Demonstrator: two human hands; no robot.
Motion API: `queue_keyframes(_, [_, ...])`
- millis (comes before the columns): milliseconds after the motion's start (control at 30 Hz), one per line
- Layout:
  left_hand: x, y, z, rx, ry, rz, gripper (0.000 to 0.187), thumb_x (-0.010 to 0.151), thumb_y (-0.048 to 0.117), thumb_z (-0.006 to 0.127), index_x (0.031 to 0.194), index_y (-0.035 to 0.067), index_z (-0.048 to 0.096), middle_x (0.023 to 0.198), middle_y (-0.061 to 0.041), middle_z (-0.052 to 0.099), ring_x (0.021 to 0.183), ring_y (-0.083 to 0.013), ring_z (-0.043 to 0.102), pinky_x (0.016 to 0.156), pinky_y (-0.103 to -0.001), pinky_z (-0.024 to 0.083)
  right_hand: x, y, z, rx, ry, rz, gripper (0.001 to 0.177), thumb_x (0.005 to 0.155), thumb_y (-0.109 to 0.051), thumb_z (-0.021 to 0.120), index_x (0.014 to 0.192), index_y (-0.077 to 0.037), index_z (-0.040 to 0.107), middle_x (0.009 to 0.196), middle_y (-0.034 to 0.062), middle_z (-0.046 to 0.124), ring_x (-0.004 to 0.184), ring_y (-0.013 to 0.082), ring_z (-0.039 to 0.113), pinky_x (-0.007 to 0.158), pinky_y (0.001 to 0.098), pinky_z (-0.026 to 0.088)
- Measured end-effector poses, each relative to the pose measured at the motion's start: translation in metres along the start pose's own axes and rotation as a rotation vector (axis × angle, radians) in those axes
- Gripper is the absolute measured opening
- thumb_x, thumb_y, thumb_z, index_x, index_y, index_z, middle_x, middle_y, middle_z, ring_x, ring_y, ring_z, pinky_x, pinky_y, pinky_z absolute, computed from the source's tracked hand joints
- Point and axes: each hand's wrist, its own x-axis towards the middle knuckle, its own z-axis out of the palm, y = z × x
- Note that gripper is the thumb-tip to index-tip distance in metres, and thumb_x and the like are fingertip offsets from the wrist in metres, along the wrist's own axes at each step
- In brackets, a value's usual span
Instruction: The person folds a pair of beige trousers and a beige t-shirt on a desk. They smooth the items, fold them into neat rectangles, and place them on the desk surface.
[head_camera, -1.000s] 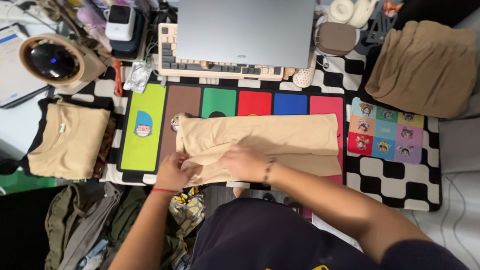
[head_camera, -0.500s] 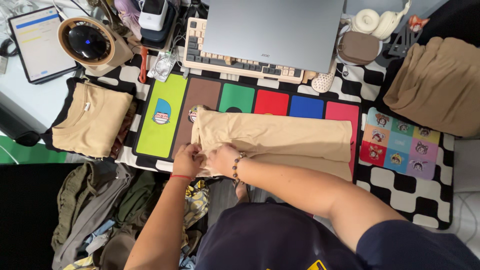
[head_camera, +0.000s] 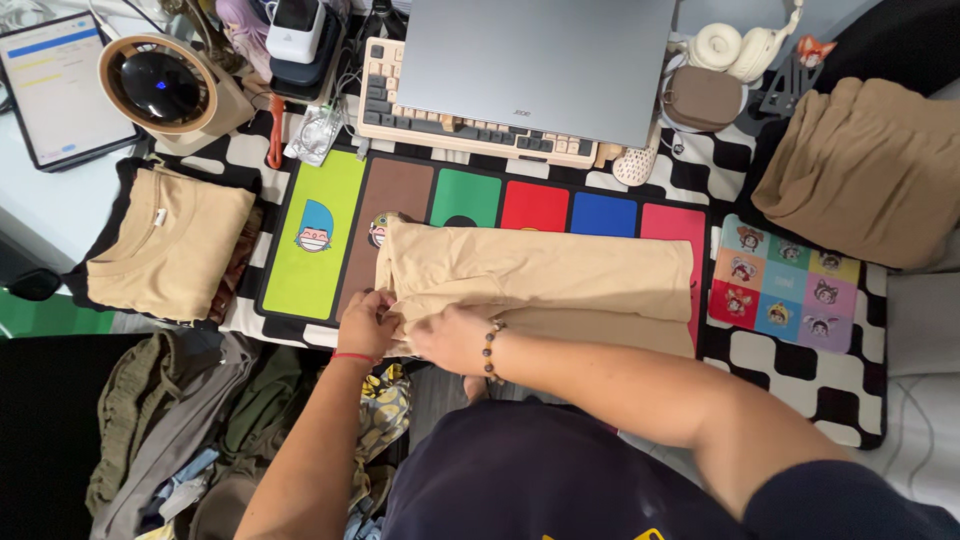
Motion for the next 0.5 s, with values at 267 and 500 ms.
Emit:
queue_keyframes(267, [0.001,-0.002,0.000,-0.036,-0.007,-0.058,0.027,0.073,0.003,0.083,0.095,0.008,0.070,0.094,-0.008,0.061,0.083,-0.0242,0.065,0.078,-0.035,0.055,0.043,-0.011,0.053,-0.147,-0.311,0.415,0.033,0.092,-0.019,0.060,0.121,-0.004,0.060,0.099,0.0085,0.058,0.076,0.0275,0.069,0.059,0.0487,0.053])
queue_keyframes(500, [0.005,-0.005,0.004,-0.060,-0.002,-0.062,0.028,0.070,-0.003,0.082,0.093,0.007,0.070,0.095,-0.006,0.061,0.081,-0.0214,0.064,0.078,-0.033,0.057,0.016,-0.001,0.050,-0.149,-0.340,0.534,0.019,0.089,-0.017,0.062,0.099,-0.002,0.068,0.094,0.0075,0.056,0.072,0.0264,0.067,0.053,0.0454,0.052])
